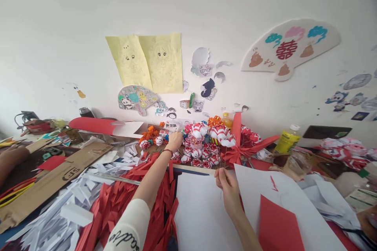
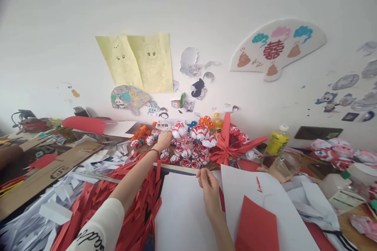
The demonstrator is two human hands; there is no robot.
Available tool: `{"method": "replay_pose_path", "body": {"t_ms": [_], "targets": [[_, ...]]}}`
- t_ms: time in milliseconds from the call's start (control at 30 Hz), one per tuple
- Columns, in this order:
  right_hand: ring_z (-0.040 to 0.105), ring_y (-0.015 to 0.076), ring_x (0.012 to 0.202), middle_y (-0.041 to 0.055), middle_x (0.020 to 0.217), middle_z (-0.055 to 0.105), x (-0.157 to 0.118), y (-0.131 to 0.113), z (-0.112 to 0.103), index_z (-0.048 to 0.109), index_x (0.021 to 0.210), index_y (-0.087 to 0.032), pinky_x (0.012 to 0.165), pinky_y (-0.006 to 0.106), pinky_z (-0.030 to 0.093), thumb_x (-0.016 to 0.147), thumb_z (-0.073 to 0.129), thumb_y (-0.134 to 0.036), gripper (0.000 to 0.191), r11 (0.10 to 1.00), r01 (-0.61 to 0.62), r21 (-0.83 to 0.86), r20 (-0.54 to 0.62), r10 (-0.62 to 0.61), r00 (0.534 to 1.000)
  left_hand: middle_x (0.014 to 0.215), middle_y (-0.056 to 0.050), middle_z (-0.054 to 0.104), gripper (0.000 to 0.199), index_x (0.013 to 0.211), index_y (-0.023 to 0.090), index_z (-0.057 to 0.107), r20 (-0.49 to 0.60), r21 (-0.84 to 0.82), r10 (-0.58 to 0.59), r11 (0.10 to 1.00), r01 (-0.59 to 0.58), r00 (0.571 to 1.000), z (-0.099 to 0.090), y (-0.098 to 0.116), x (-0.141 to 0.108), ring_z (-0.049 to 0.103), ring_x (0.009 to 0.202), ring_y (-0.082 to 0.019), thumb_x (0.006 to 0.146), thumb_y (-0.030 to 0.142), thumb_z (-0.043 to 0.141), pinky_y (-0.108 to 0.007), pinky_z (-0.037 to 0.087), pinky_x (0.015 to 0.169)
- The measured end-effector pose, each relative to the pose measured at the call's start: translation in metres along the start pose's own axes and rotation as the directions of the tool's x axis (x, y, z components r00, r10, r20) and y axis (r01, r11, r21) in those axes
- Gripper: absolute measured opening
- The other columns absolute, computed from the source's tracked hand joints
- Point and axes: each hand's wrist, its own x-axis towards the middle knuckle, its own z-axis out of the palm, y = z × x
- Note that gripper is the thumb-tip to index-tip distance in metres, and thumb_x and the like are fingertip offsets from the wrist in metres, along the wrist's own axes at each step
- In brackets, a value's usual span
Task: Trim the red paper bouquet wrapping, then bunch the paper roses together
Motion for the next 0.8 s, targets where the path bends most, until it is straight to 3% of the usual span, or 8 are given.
{"method": "replay_pose_path", "body": {"t_ms": [233, 500, 633, 800], "targets": [[0.019, 0.0099, 0.056, -0.004, 0.061, 0.021, -0.003, -0.001, 0.0, 0.052, 0.07, -0.018, 0.054, 0.03, 0.012, 0.088, 0.051, -0.055, 0.041, 0.999, 0.025, 0.046, -0.01, -0.025, 1.0, 0.113, -0.008, 0.061, 0.031, 0.114, 0.015, 0.058, -0.074, -0.112, 0.005, 0.994, -0.014, 0.997, -0.013, -0.02, -0.011, 0.061, 0.098, -0.019, 0.091, 0.035, 0.055, -0.04, 0.053, 0.084], [0.018, 0.0094, 0.055, -0.0052, 0.06, 0.024, -0.007, -0.014, 0.002, 0.05, 0.074, -0.019, 0.053, 0.029, 0.012, 0.081, 0.061, -0.054, 0.038, 0.984, -0.008, 0.18, -0.008, 0.01, 1.0, 0.105, -0.006, 0.063, 0.028, 0.109, 0.014, 0.06, -0.301, -0.238, 0.053, 0.963, -0.129, 0.952, -0.039, -0.03, -0.027, 0.063, 0.089, -0.016, 0.092, 0.036, 0.054, -0.036, 0.054, 0.079], [0.018, 0.0081, 0.054, -0.0061, 0.06, 0.023, -0.01, -0.017, 0.004, 0.046, 0.072, -0.019, 0.051, 0.028, 0.013, 0.079, 0.065, -0.052, 0.038, 0.97, -0.036, 0.239, 0.002, 0.037, 0.999, 0.095, -0.004, 0.065, 0.028, 0.104, 0.013, 0.061, -0.465, -0.255, 0.056, 0.947, -0.194, 0.884, -0.051, -0.027, -0.036, 0.063, 0.08, -0.014, 0.093, 0.037, 0.053, -0.032, 0.055, 0.073], [0.014, 0.0064, 0.051, -0.0072, 0.058, 0.02, -0.013, -0.014, 0.012, 0.048, 0.071, -0.018, 0.049, 0.027, 0.011, 0.082, 0.061, -0.053, 0.039, 0.953, -0.086, 0.29, 0.048, 0.075, 0.996, 0.092, -0.005, 0.068, 0.032, 0.115, 0.013, 0.058, -0.692, -0.159, 0.1, 0.945, -0.286, 0.715, -0.063, -0.016, -0.056, 0.064, 0.074, -0.013, 0.099, 0.032, 0.039, -0.028, 0.052, 0.07]]}}
